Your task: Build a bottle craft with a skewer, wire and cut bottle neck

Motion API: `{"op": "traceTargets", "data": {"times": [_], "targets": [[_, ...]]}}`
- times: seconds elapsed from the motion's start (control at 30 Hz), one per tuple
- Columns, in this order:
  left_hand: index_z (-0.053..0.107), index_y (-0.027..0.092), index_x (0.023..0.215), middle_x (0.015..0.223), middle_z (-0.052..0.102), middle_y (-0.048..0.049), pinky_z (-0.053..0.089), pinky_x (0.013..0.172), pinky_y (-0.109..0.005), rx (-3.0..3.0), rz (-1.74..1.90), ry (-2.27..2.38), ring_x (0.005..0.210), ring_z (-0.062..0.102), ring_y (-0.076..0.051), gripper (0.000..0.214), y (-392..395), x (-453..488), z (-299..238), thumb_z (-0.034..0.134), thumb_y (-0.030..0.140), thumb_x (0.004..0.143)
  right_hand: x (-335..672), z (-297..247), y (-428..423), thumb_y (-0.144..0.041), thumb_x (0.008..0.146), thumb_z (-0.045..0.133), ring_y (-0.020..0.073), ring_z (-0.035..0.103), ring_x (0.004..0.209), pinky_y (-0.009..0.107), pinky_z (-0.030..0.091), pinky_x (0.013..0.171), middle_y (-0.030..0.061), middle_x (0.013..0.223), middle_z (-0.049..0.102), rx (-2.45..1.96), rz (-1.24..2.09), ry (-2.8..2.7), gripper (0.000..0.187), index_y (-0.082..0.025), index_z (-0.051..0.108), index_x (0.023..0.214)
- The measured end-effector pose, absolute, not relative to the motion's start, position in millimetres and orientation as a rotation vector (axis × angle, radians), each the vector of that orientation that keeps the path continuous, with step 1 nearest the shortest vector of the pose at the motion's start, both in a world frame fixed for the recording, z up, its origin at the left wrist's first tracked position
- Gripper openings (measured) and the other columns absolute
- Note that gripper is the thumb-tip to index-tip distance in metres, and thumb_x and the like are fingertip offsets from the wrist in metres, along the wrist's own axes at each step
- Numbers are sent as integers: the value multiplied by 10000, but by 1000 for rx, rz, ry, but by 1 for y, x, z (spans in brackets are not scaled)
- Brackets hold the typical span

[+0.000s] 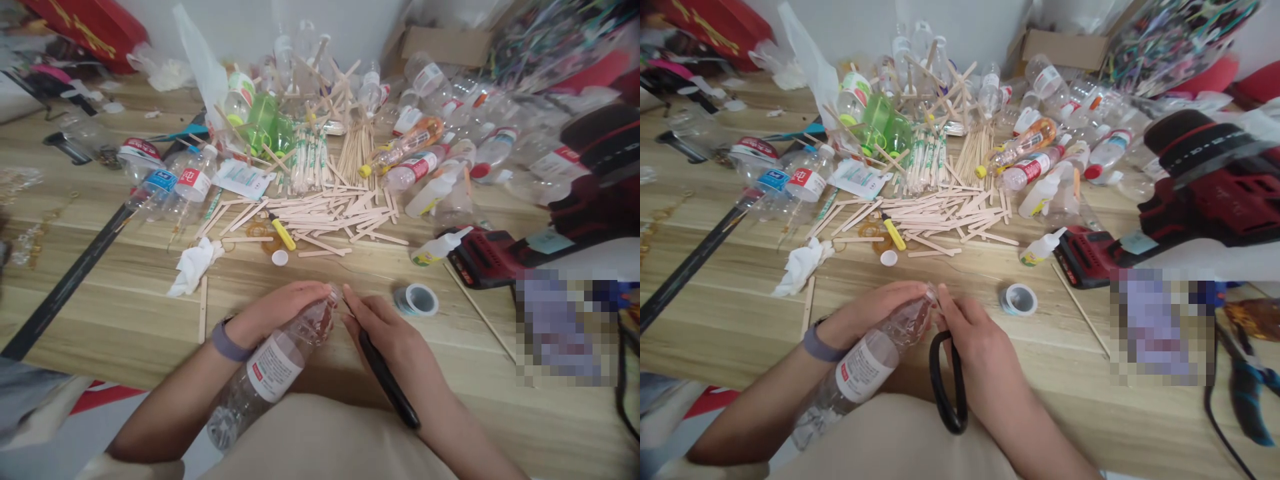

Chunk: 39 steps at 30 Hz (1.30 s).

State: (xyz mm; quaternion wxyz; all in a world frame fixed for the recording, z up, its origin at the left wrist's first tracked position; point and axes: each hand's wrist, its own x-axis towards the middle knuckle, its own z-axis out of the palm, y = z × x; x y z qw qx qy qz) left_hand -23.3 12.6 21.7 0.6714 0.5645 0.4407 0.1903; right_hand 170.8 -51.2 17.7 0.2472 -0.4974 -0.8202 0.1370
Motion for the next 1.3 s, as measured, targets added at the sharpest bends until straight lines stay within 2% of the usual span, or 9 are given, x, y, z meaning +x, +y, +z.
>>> {"op": "traceTargets", "data": {"times": [0.1,0.23,0.43,0.63,0.83,1.0,1.13,1.2,1.3], "targets": [[565,178,786,758,619,-5,480,741,-289,1197,430,974,732,561,-152,299,11,-24,19,451,424,910,166,19,-52,-145,977,417,195,688,718,291,564,572,89,954,646,-1396,447,-2232,501,-154,388,1477],[585,170,811,822,634,-15,473,787,-286,1148,433,947,794,570,-156,283,12,-25,20,479,414,909,161,23,-52,-184,985,428,205,691,687,314,577,567,78,899,638,-1422,508,-2212,506,-144,370,1487],[627,173,812,883,658,-8,441,873,-271,1152,455,958,876,561,-152,244,12,-24,22,490,354,902,161,28,-50,-186,989,421,218,697,731,352,598,653,129,962,642,-1396,580,-2195,449,-114,456,1431],[665,176,878,930,688,-4,446,874,-272,1112,442,993,908,582,-166,290,10,-24,20,528,432,885,163,29,-51,-152,968,431,240,707,810,372,606,702,154,997,647,-1409,626,-2217,491,-99,422,1456],[665,186,887,888,681,5,459,790,-261,1039,399,1000,852,582,-164,334,9,-25,17,549,499,871,164,27,-50,-96,938,386,259,725,835,370,620,675,159,986,687,-1387,473,-2320,559,-114,368,1496],[679,188,961,899,689,-5,464,805,-284,1055,376,996,863,592,-173,391,7,-25,14,561,547,861,163,23,-49,-69,916,351,256,730,676,350,598,522,158,928,714,-1401,345,-2353,494,-63,490,1390],[683,170,956,898,681,-14,459,856,-311,1124,330,986,899,587,-184,426,5,-23,13,570,567,854,162,18,-49,-140,958,375,262,739,759,355,605,586,160,940,733,-1465,315,-2235,384,-61,581,1272],[682,165,938,864,667,-12,462,834,-314,1093,333,970,868,585,-183,451,4,-23,13,583,593,837,162,17,-50,-156,957,397,252,739,796,339,603,598,160,1005,737,-1477,318,-2217,379,-86,574,1285],[687,170,943,864,667,-9,459,806,-307,1022,360,984,833,580,-173,459,4,-24,14,604,605,822,164,18,-52,-131,938,395,230,733,714,313,587,536,150,999,745,-1484,287,-2245,430,-99,525,1347]]}}
